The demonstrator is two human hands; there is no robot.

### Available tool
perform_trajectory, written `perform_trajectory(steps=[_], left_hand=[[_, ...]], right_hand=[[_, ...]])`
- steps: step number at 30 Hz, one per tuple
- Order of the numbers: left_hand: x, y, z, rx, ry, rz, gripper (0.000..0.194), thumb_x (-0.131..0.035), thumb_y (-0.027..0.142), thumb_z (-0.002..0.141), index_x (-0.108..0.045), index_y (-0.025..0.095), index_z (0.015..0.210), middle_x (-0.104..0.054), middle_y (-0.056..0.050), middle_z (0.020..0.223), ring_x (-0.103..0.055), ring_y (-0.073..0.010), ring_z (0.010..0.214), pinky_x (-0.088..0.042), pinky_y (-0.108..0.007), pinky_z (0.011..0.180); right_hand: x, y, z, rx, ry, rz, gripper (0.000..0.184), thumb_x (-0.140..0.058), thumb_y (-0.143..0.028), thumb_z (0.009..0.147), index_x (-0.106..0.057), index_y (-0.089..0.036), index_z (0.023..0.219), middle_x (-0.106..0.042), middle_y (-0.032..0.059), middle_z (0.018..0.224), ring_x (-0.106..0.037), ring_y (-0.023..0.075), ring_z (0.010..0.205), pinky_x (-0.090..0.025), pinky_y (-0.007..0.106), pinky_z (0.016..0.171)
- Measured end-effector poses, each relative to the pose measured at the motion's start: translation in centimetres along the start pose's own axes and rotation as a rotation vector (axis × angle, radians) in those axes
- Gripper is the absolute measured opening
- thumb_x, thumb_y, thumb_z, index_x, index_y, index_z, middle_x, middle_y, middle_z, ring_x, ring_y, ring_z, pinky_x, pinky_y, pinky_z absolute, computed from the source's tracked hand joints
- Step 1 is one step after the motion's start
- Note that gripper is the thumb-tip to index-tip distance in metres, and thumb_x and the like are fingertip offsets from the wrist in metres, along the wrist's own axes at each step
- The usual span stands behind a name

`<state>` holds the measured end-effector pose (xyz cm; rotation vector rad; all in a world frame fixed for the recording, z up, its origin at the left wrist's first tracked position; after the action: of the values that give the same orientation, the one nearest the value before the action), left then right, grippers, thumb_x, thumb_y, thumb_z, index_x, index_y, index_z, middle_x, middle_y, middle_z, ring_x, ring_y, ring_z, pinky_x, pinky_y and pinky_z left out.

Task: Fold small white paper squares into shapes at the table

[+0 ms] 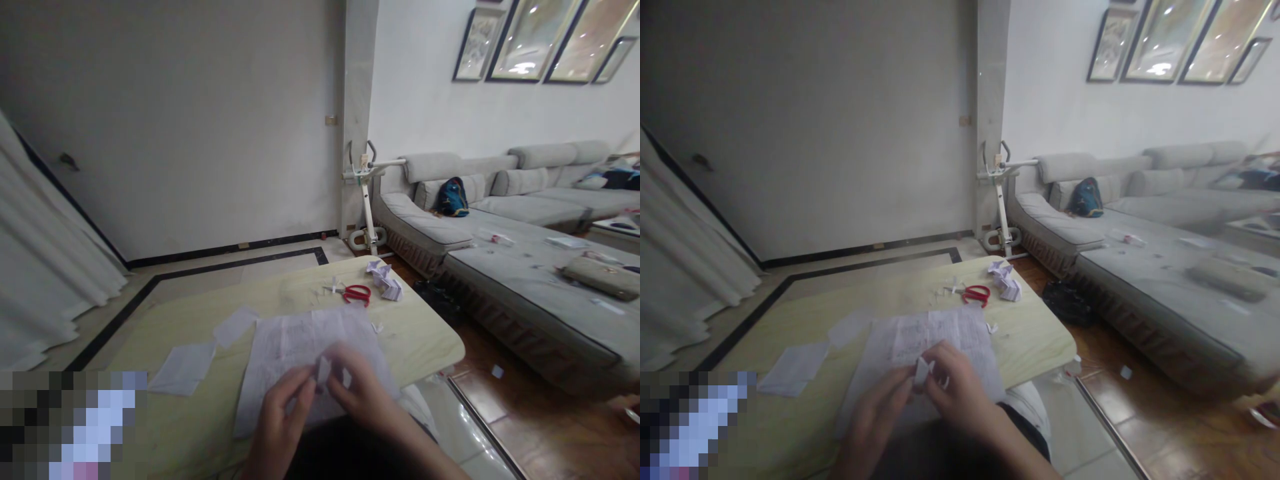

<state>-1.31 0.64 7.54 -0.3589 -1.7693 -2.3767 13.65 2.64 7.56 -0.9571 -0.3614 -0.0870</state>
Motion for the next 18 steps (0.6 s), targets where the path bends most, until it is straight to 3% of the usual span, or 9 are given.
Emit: perform_trajectory(steps=[11, 18], left_hand=[[0.44, 0.17, 0.2, -0.04, 0.034, 0.08, 0.025, -0.055, 0.031, 0.087, -0.076, 0.019, 0.095, -0.076, -0.009, 0.098, -0.071, -0.0233, 0.091, -0.057, -0.032, 0.083], [0.44, -0.01, 0.34, -0.081, 0.06, 0.091, 0.023, -0.057, 0.029, 0.084, -0.076, 0.02, 0.093, -0.076, -0.009, 0.098, -0.071, -0.0235, 0.092, -0.058, -0.032, 0.081]], right_hand=[[0.07, -0.2, -0.09, 0.004, 0.007, -0.018, 0.028, -0.047, -0.005, 0.079, -0.055, -0.023, 0.098, -0.055, -0.0007, 0.084, -0.051, 0.0122, 0.067, -0.043, 0.023, 0.063], [-0.04, 0.07, -0.25, -0.04, -0.005, -0.057, 0.03, -0.049, -0.003, 0.076, -0.054, -0.022, 0.099, -0.053, -0.0017, 0.08, -0.051, 0.013, 0.068, -0.043, 0.023, 0.064]])
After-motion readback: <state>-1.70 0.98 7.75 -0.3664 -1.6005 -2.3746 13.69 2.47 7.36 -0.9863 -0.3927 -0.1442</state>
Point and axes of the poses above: each hand's wrist, its own z-axis towards the middle knuckle, its own x-axis out of the back of the hand, y = z × x, the point moved 5 cm from there along z, towards the middle knuckle
